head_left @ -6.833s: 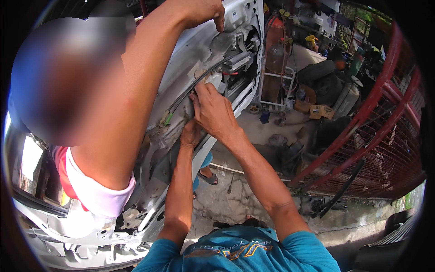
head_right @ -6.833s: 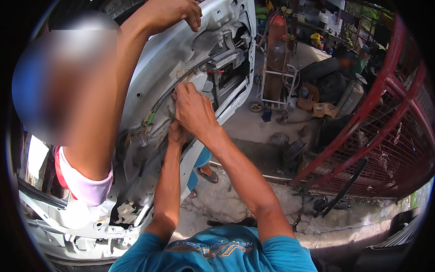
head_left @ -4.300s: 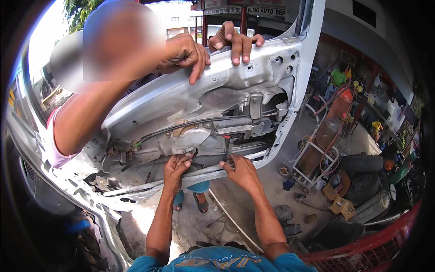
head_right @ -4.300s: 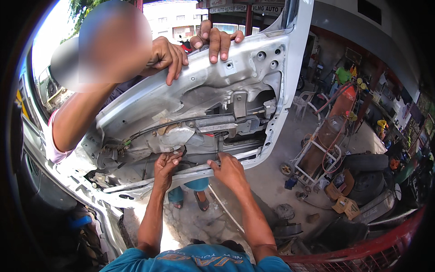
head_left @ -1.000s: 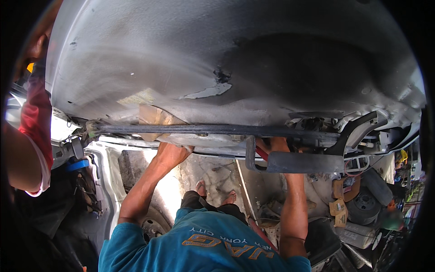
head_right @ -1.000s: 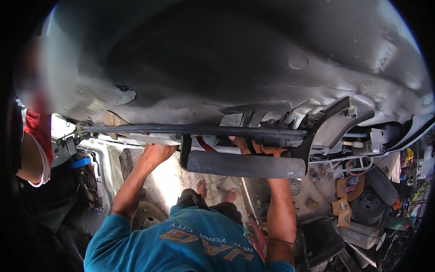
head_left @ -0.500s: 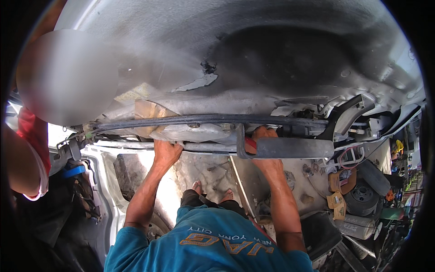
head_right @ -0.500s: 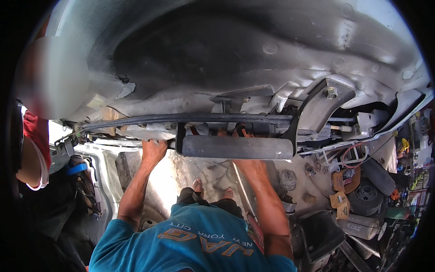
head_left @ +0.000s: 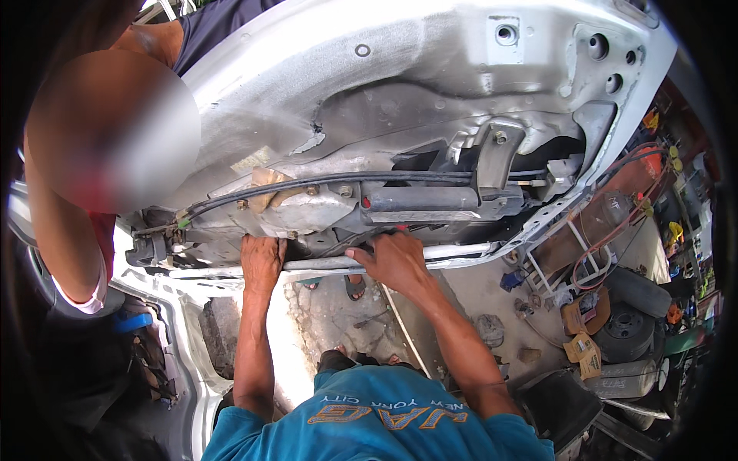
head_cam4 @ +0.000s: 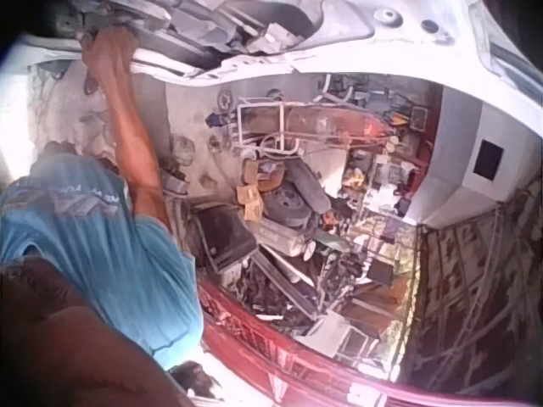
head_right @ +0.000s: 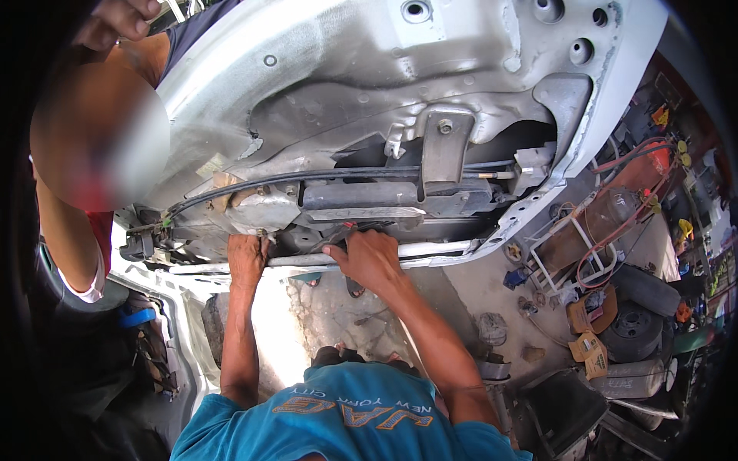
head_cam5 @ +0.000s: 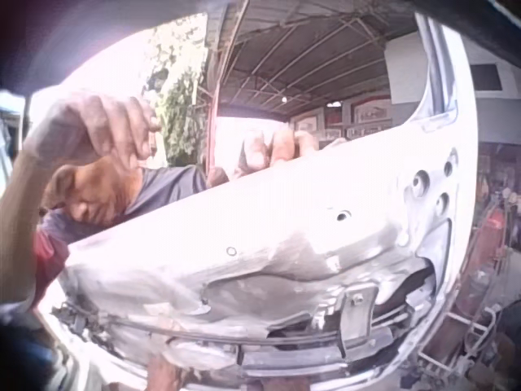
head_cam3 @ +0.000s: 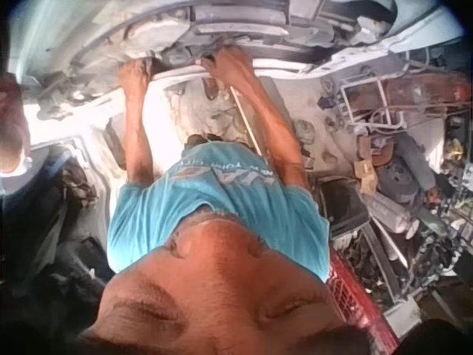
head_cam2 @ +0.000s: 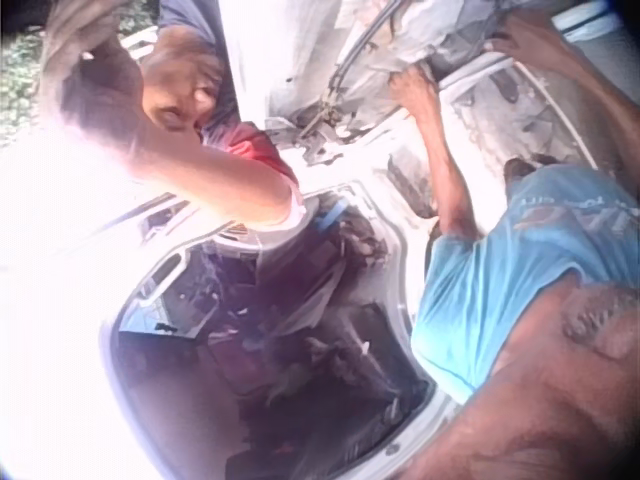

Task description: The person installs a car horn into the front trunk area of a white car. He positions the horn, routes the wiring, and secures the horn with bolts and nuts. He then places a plastic cover over the installed horn.

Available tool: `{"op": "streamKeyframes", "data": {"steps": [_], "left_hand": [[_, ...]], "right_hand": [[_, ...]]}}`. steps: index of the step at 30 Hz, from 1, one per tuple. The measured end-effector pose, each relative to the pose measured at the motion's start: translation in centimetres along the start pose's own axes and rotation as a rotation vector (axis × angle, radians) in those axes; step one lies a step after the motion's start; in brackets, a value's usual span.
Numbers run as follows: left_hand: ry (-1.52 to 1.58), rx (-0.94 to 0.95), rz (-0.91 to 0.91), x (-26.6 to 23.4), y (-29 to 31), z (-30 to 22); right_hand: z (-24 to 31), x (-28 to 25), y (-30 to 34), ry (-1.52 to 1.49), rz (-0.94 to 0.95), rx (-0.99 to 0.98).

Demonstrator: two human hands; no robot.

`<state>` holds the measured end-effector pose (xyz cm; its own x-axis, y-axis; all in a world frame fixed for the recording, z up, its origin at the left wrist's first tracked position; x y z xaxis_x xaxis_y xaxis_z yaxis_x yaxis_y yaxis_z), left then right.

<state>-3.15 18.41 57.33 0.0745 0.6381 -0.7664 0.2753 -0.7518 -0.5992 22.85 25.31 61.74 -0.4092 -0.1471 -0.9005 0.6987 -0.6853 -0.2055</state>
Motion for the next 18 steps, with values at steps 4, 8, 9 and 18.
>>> {"op": "streamKeyframes", "data": {"steps": [4, 8, 9, 18], "left_hand": [[0.083, -0.085, 0.085, -0.8, 0.5, 0.7], [0.103, -0.017, 0.072, -1.9, -0.5, -1.9], [0.056, -0.036, 0.063, -2.6, -0.5, -2.5], [0.055, 0.082, 0.023, -8.6, 4.3, -11.9]], "right_hand": [[1.8, -0.5, -1.3, -0.121, -0.109, 0.148], [1.3, -0.6, -0.6, -0.056, -0.238, 0.085], [1.2, -0.1, -0.4, -0.052, -0.289, 0.052], [1.8, 0.3, 0.0, -0.12, -0.504, 0.09]]}}
Point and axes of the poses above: each hand's wrist, its own y-axis away from the middle knuckle, its own x-axis out of the palm, z = x × y, the point moved 5 cm from there along -y, towards the middle knuckle, and after that the axes turned 14 degrees about -x, right-handed, at the moved point
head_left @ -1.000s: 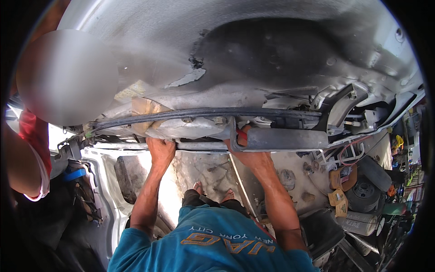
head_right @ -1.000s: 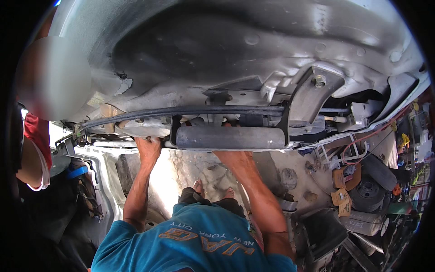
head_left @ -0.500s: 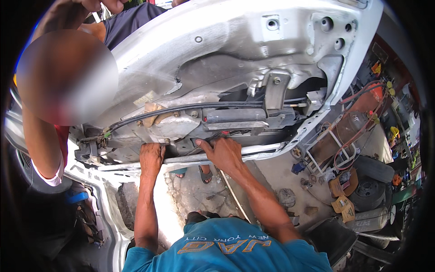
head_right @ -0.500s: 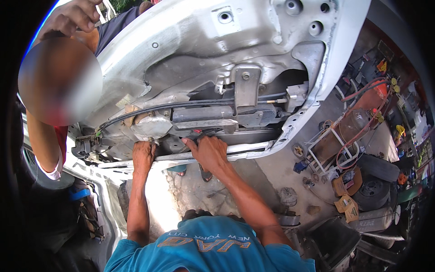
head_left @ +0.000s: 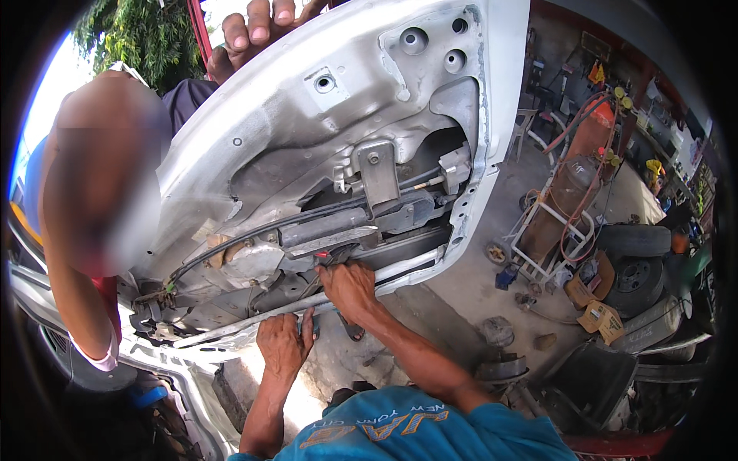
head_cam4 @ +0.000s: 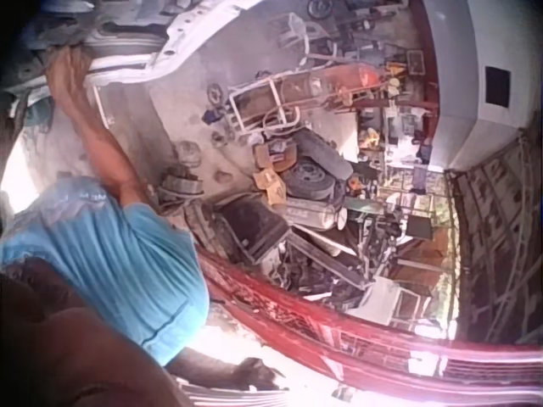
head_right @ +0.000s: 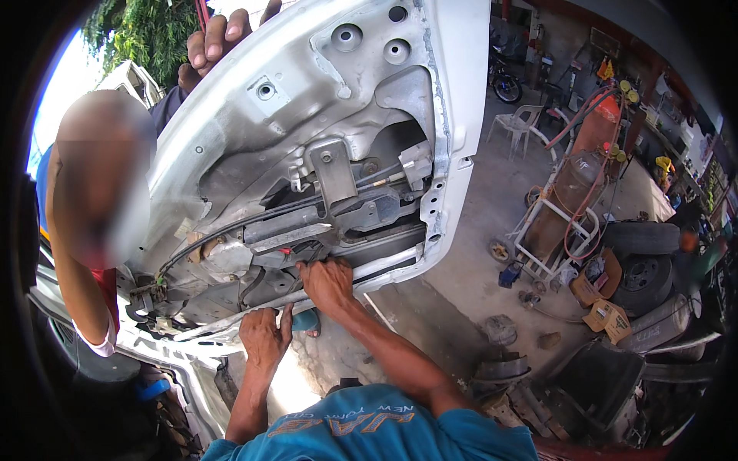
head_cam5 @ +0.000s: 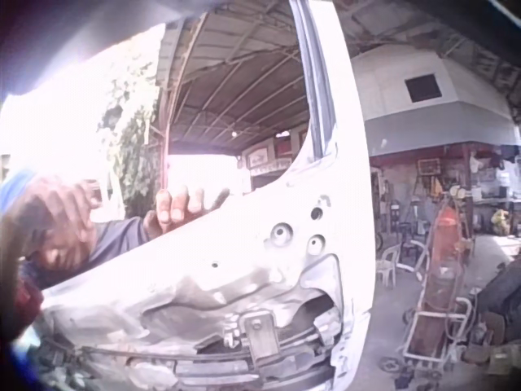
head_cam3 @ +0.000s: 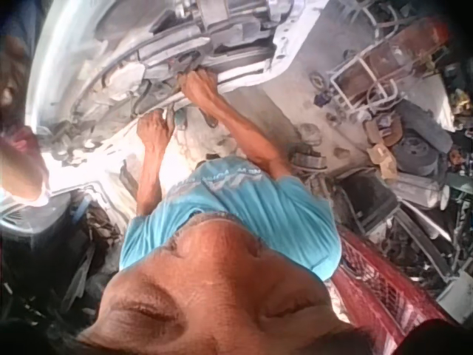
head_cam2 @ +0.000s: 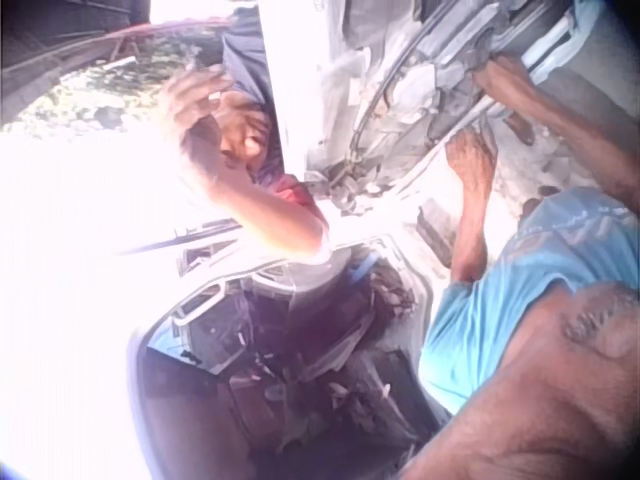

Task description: The person installs a car horn into the front trunk area of a white car. He positions the horn, routes the wiring, and secures the horn with bolts and nuts. He then places a plastic cover over the installed horn.

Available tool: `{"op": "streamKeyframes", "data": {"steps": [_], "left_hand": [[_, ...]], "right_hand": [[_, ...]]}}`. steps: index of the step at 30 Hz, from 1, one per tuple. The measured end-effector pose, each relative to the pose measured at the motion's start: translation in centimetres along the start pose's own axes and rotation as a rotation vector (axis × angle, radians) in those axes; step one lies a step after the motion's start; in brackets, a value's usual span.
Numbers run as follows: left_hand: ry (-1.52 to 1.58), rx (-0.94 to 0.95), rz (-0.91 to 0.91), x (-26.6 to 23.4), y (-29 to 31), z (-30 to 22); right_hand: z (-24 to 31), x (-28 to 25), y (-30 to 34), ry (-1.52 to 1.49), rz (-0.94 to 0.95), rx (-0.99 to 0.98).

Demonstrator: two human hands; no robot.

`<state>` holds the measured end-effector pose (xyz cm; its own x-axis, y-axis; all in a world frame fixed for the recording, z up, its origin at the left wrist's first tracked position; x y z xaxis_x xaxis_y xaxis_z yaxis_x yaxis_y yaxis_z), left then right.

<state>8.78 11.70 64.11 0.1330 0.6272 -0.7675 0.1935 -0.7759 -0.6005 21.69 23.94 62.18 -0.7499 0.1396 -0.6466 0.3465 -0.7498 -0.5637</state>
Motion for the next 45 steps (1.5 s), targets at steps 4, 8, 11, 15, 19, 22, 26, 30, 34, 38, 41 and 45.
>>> {"op": "streamKeyframes", "data": {"steps": [4, 8, 11, 15, 19, 22, 26, 30, 34, 38, 41, 45], "left_hand": [[0.36, 0.066, 0.184, 5.3, -3.3, -1.3], [0.407, -0.151, 0.532, 6.7, -5.2, -0.7], [0.387, -0.088, 0.502, 7.2, -6.2, -0.5], [0.292, 0.026, 0.448, 8.8, -6.4, -0.6], [0.27, 0.123, 0.301, 9.6, -5.8, -0.2], [0.281, 0.126, 0.296, 9.7, -5.9, 0.2], [0.257, -0.024, 0.242, 9.1, -4.9, -0.5], [0.331, -0.183, 0.378, 9.1, -5.3, 0.4], [0.345, -0.199, 0.521, 9.1, -6.2, -0.1], [0.453, -0.229, 0.542, 9.0, -6.4, 0.1], [0.407, -0.194, 0.5, 9.4, -6.1, 0.4], [0.35, -0.148, 0.602, 9.2, -7.0, -0.3]], "right_hand": [[-1.2, -0.3, 0.3, -0.001, -0.037, 0.045], [-1.3, -0.2, 0.0, -0.066, -0.052, 0.086], [-1.2, -0.4, -0.2, -0.08, -0.086, 0.101], [-1.2, -0.6, -0.2, -0.096, -0.094, 0.13], [-1.2, -1.0, -0.6, -0.111, -0.076, 0.138], [-0.7, -1.3, -0.5, -0.122, -0.096, 0.094], [-0.7, -0.9, 0.0, -0.115, -0.186, 0.062], [-0.9, -0.9, -0.3, -0.167, -0.153, 0.116], [-1.3, -1.4, -0.4, -0.331, -0.074, 0.107], [-2.4, -3.5, -0.5, -0.367, -0.023, 0.244], [-2.9, -5.5, -0.8, -0.236, 0.008, 0.198], [-4.0, -4.5, -1.2, -0.318, -0.006, 0.123]]}}
Point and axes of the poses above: each hand's wrist, its own y-axis away from the middle knuckle, its own x-axis out of the palm, z = x × y, the point moved 5 cm from there along -y, towards the middle knuckle, and after that the axes turned 14 degrees about -x, right-handed, at the moved point
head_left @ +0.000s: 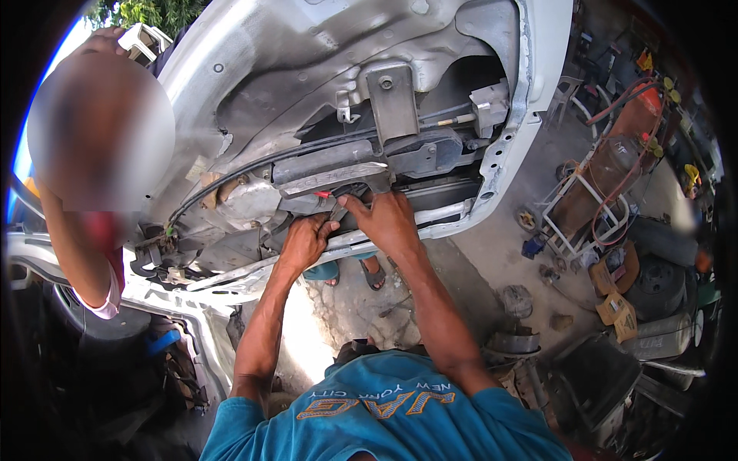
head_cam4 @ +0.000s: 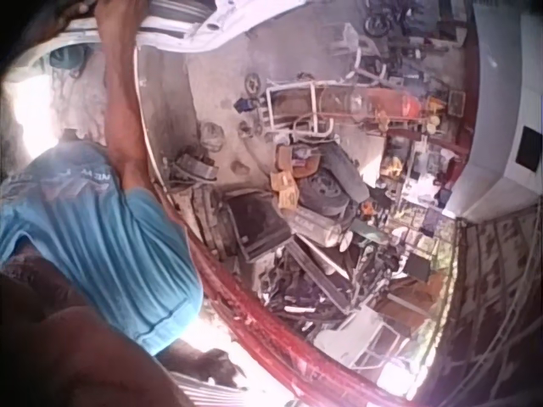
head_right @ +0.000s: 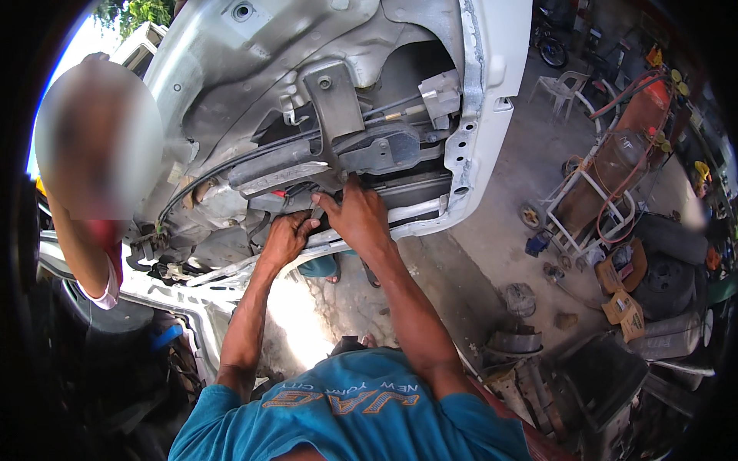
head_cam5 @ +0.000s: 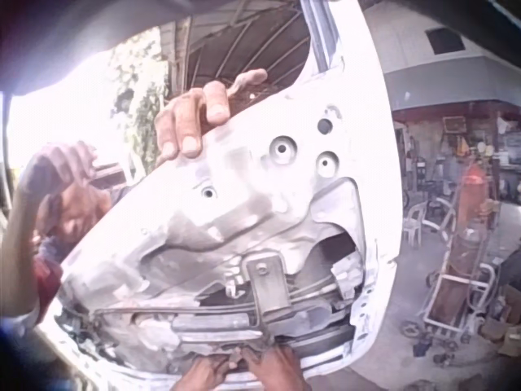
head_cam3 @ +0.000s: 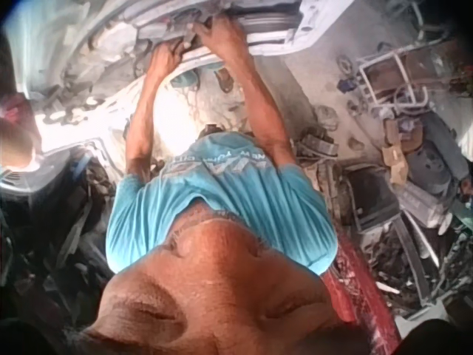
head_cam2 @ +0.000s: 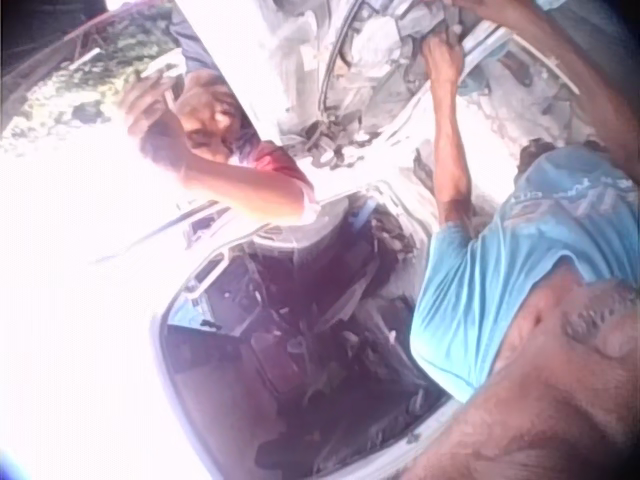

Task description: The person installs a car horn into the front trunk area of a white car. He positions the horn, routes the wiring, and secures the horn with bolts and nuts. He then places a plastic cover over the installed horn.

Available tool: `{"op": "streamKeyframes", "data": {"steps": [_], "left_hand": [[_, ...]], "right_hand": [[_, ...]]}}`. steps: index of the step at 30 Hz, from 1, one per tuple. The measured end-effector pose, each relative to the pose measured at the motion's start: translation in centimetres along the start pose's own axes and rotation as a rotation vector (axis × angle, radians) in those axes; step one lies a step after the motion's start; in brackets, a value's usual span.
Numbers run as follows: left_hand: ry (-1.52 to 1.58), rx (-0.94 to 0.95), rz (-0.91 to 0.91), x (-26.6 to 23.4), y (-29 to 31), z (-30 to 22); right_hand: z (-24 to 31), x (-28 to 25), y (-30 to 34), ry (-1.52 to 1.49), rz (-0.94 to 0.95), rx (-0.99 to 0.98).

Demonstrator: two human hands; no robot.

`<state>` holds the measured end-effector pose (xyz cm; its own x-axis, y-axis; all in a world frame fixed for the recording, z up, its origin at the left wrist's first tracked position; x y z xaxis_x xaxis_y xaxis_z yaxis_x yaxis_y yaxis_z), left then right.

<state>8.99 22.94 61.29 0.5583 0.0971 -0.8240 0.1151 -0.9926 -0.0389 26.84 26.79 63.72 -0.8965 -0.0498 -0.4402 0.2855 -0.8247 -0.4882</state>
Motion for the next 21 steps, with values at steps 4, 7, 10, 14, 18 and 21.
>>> {"op": "streamKeyframes", "data": {"steps": [4, 7, 10, 14, 18, 21], "left_hand": [[-0.014, 0.002, 0.043, -0.1, -0.1, -0.2], [-0.025, -0.024, 0.052, -0.3, -0.1, 0.1], [0.116, -0.024, -0.005, -0.3, 0.7, -0.1], [0.054, -0.104, -0.056, -0.8, 1.4, 0.3], [-0.079, -0.222, 0.108, -0.6, 0.2, 3.0], [-0.022, -0.129, 0.231, 0.1, -0.6, 4.2]], "right_hand": [[0.0, 0.2, -0.2, -0.035, -0.028, -0.002], [-0.5, 0.7, -0.6, -0.021, -0.072, -0.024], [-0.5, 1.0, -0.7, -0.017, -0.157, -0.068], [-1.0, 1.9, -1.1, -0.064, -0.18, -0.123], [-1.8, 2.3, -1.0, 0.041, -0.031, -0.031], [-1.9, 2.4, -0.8, 0.037, -0.089, -0.09]]}}
Point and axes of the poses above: each hand's wrist, its own y-axis away from the middle knuckle, its own x-axis out of the palm, z = x × y, the point moved 5 cm from there along -y, towards the middle knuckle, and after that the axes turned 14 degrees about -x, right-handed, at the moved point
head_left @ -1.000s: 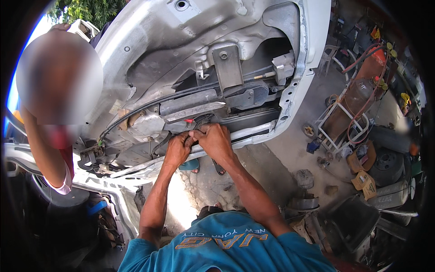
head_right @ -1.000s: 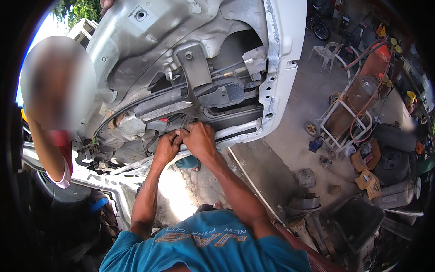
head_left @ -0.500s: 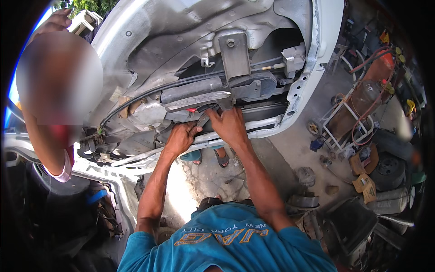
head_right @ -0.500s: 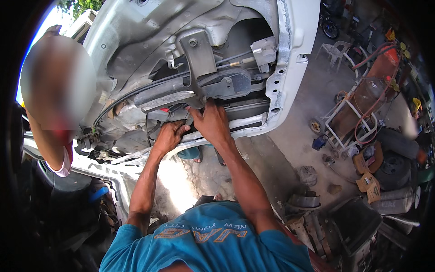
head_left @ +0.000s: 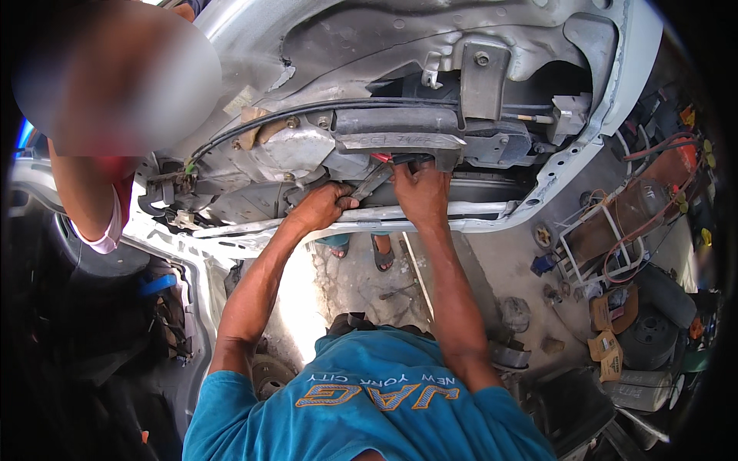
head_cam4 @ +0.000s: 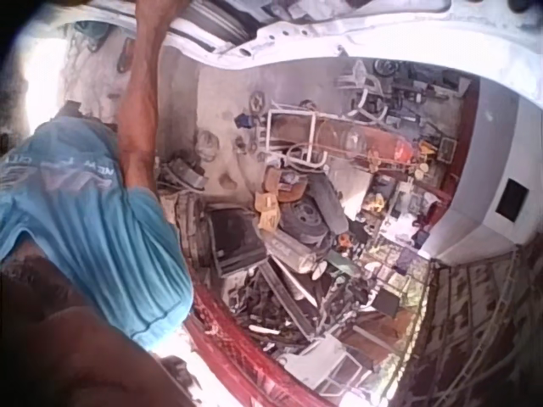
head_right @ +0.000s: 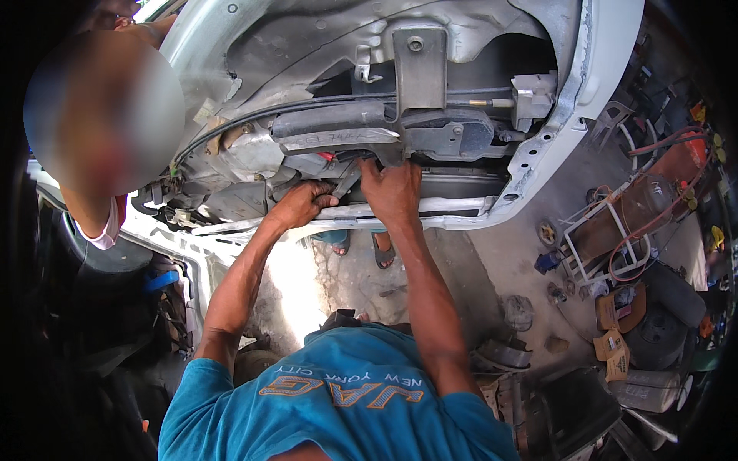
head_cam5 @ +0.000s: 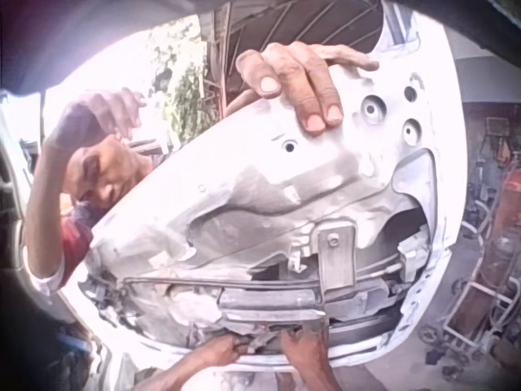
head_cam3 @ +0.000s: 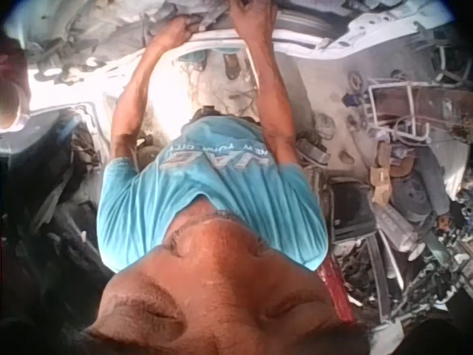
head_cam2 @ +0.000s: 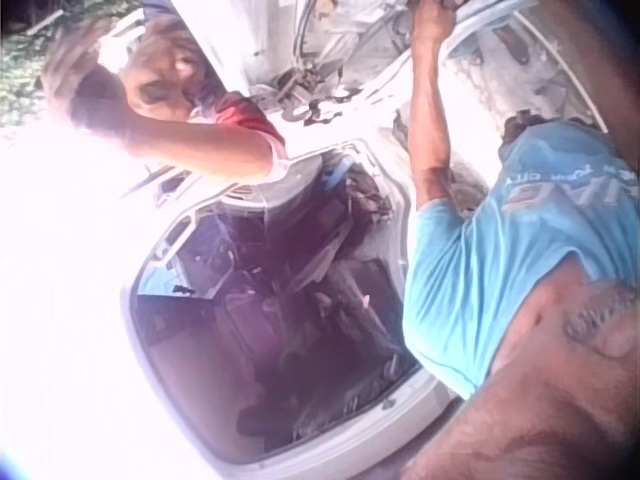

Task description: The person installs a car horn into the front trunk area of a white car. He positions the horn, routes the wiring, and secures the horn with bolts and nuts. He then places a plastic cover over the installed horn.

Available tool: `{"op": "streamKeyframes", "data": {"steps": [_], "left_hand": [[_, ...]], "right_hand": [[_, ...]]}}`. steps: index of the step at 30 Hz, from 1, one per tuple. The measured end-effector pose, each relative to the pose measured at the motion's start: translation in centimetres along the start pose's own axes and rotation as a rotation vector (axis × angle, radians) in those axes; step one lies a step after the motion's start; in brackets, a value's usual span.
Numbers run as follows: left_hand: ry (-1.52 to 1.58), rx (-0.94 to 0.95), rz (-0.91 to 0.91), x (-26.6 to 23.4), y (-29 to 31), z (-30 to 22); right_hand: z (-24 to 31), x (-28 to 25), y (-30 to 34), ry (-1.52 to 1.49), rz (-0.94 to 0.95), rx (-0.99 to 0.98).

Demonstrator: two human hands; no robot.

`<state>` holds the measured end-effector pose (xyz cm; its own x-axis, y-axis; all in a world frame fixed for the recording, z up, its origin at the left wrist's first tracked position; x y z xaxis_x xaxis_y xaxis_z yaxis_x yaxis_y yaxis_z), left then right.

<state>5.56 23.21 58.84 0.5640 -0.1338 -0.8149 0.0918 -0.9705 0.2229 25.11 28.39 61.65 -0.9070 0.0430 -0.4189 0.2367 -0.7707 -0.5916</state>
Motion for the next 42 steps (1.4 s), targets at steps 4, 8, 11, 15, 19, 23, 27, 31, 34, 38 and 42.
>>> {"op": "streamKeyframes", "data": {"steps": [4, 8, 11, 15, 19, 23, 27, 31, 34, 38, 42], "left_hand": [[0.016, 0.039, -0.107, 0.3, 0.4, 0.4], [0.046, 0.042, -0.176, -0.1, 1.0, 0.3], [0.097, -0.004, -0.168, -0.4, 1.8, -0.1], [0.189, -0.021, -0.215, -0.5, 2.4, -0.2], [0.127, -0.134, -0.145, -0.4, 2.2, -0.9], [0.065, -0.035, -0.227, 0.0, 1.6, -1.1], [0.136, -0.011, -0.644, -0.7, 6.0, -0.3], [0.25, -0.223, -1.007, -3.5, 11.5, 7.3], [0.117, -0.25, -0.719, -5.7, 8.7, 8.2], [-0.014, -0.274, -0.409, -3.8, 4.5, 10.6], [0.052, -0.148, -0.535, -3.9, 3.2, 10.8]], "right_hand": [[-0.9, 0.4, 0.1, -0.158, -0.067, 0.079], [-0.3, 0.6, 0.2, -0.264, -0.123, 0.088], [2.4, -0.7, -0.4, -0.024, -0.103, -0.035], [3.3, -0.7, -0.7, -0.043, -0.168, -0.136], [3.5, -0.8, -0.3, 0.175, -0.202, -0.307], [2.2, -0.8, 0.3, 0.229, -0.226, -0.256], [2.3, -0.9, 0.2, 0.184, -0.276, -0.224], [3.6, -1.2, -0.2, 0.171, -0.293, -0.145], [2.7, -0.5, 0.3, 0.479, -0.3, -0.343], [3.6, -0.1, 0.2, 0.285, -0.329, -0.328], [2.4, 0.0, 0.2, 0.153, -0.298, -0.191]]}}
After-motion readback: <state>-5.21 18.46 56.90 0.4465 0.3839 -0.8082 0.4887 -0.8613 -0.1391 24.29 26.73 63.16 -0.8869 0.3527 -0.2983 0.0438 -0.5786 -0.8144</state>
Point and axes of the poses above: each hand's wrist, its own y-axis away from the middle knuckle, its own x-axis out of the palm, z = x × y, the point moved 5 cm from there along -y, towards the middle knuckle, and after that the axes turned 14 degrees about -x, right-handed, at the moved point
